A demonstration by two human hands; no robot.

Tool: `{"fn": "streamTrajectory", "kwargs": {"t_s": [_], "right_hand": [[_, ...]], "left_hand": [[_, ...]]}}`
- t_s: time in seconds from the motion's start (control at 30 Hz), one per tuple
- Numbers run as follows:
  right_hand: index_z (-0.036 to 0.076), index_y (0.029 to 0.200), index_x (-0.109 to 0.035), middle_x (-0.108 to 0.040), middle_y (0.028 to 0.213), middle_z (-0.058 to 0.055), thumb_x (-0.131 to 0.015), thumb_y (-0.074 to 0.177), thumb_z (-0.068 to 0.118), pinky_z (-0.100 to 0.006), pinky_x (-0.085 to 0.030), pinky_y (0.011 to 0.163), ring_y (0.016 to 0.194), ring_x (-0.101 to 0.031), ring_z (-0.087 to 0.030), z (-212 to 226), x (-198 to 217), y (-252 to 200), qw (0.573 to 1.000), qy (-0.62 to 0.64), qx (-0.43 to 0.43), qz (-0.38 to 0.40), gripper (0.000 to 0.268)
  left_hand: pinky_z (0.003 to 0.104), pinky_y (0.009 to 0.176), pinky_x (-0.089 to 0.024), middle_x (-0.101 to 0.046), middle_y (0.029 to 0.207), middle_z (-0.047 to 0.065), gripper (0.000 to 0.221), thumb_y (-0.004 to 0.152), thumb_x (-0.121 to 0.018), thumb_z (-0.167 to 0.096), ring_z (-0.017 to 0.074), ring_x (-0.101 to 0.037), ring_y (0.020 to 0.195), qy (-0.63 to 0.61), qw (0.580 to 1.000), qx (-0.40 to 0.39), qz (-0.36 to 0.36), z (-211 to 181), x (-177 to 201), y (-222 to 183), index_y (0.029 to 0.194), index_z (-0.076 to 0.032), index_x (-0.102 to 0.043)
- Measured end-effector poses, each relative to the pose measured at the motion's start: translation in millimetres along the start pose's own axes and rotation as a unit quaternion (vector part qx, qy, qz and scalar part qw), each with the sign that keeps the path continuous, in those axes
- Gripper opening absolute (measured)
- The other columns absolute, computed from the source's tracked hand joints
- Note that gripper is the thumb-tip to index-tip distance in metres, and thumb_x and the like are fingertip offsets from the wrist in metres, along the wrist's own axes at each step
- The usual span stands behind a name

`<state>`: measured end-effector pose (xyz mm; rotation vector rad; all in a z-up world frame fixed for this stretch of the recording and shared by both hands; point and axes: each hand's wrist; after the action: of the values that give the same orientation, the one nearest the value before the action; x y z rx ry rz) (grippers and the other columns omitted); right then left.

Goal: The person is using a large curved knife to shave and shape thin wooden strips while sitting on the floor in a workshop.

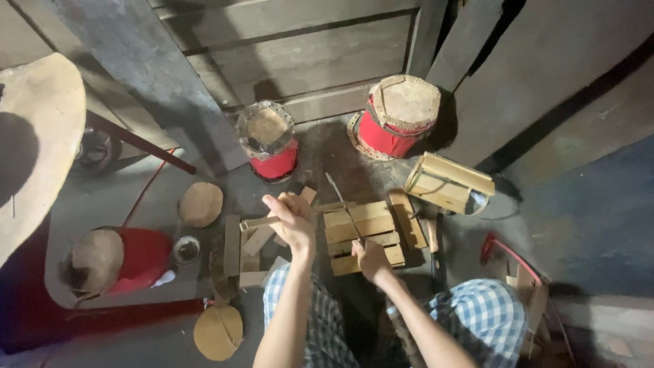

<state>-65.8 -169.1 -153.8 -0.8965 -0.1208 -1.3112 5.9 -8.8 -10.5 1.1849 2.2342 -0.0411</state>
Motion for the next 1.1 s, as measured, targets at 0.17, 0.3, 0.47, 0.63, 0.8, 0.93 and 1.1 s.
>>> {"fn": "streamTrajectory", "kwargs": {"t_s": [0.17, 0.3, 0.47, 0.63, 0.8, 0.93, 1.1], "right_hand": [[0.010, 0.113, -0.057, -0.074, 0.097, -0.022, -0.036, 0.108, 0.034, -0.052, -0.061, 0.087, 0.098, -0.076, -0.039, 39, 8, -26, 0.981, -0.180, -0.067, -0.004, 0.033], [0.003, 0.124, -0.053, -0.076, 0.097, -0.023, -0.040, 0.107, 0.021, -0.052, -0.063, 0.085, 0.095, -0.077, -0.039, 53, 10, -42, 0.983, -0.175, -0.045, -0.026, 0.028], [-0.006, 0.137, -0.048, -0.074, 0.100, -0.030, -0.043, 0.104, 0.012, -0.057, -0.062, 0.085, 0.096, -0.076, -0.044, 57, 5, -48, 0.990, -0.139, -0.007, -0.033, 0.038], [-0.005, 0.136, -0.047, -0.073, 0.108, -0.032, -0.032, 0.105, 0.010, -0.061, -0.057, 0.095, 0.106, -0.072, -0.048, 63, 7, -50, 0.991, -0.130, -0.043, 0.005, 0.037], [0.010, 0.127, -0.061, -0.072, 0.116, -0.023, -0.037, 0.103, 0.040, -0.055, -0.056, 0.099, 0.115, -0.070, -0.041, 33, -21, -22, 0.988, -0.038, -0.146, 0.026, 0.045], [0.011, 0.123, -0.061, -0.075, 0.108, -0.020, -0.037, 0.105, 0.041, -0.054, -0.058, 0.094, 0.110, -0.073, -0.038, 46, -11, -37, 0.993, -0.088, -0.073, 0.028, 0.042], [0.014, 0.092, -0.052, -0.044, 0.067, 0.005, -0.027, 0.115, 0.034, -0.024, -0.036, 0.046, 0.052, -0.040, -0.008, 111, 32, -83, 0.978, 0.047, -0.194, 0.062, 0.040]], "left_hand": [[0.020, 0.031, -0.023, -0.028, 0.040, -0.007, 0.066, 0.115, -0.021, -0.044, 0.0054, -0.024, 0.031, 0.019, 1.000, -0.016, -0.002, -6, -7, -5, 0.053, -0.024, -0.032], [0.020, 0.032, -0.021, -0.030, 0.036, -0.008, 0.072, 0.114, -0.014, -0.046, 0.0046, -0.024, 0.030, 0.101, 0.994, -0.029, 0.018, -1, -7, -10, 0.048, -0.026, -0.033], [0.021, 0.037, -0.022, -0.033, 0.041, -0.007, 0.067, 0.116, -0.019, -0.040, 0.0051, -0.025, 0.036, 0.156, 0.986, -0.045, 0.042, 32, 3, -32, 0.054, -0.025, -0.037], [0.023, 0.042, -0.021, -0.033, 0.044, -0.005, 0.066, 0.114, -0.027, -0.031, 0.0071, -0.027, 0.039, 0.175, 0.978, -0.078, 0.086, 31, -5, -34, 0.050, -0.020, -0.037], [0.023, 0.040, -0.026, -0.044, 0.042, -0.002, 0.068, 0.114, -0.024, -0.044, 0.0076, -0.034, 0.036, 0.172, 0.980, -0.063, 0.073, 2, -15, -22, 0.054, -0.020, -0.043], [0.021, 0.034, -0.027, -0.039, 0.037, -0.005, 0.073, 0.114, -0.019, -0.042, 0.0060, -0.032, 0.029, 0.141, 0.989, -0.039, 0.028, 14, -8, -18, 0.049, -0.021, -0.044], [0.028, 0.037, -0.023, -0.033, 0.045, -0.007, 0.062, 0.104, -0.038, -0.059, 0.0063, -0.030, 0.038, 0.082, 0.994, -0.041, -0.052, -5, -15, -11, 0.055, -0.024, -0.029]]}}
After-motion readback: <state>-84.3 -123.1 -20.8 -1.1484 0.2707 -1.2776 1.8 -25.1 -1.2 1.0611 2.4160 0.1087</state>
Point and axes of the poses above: each hand's wrist, its own y-axis towards the middle knuckle, its own x-axis out of the back of the hand, z = x × y
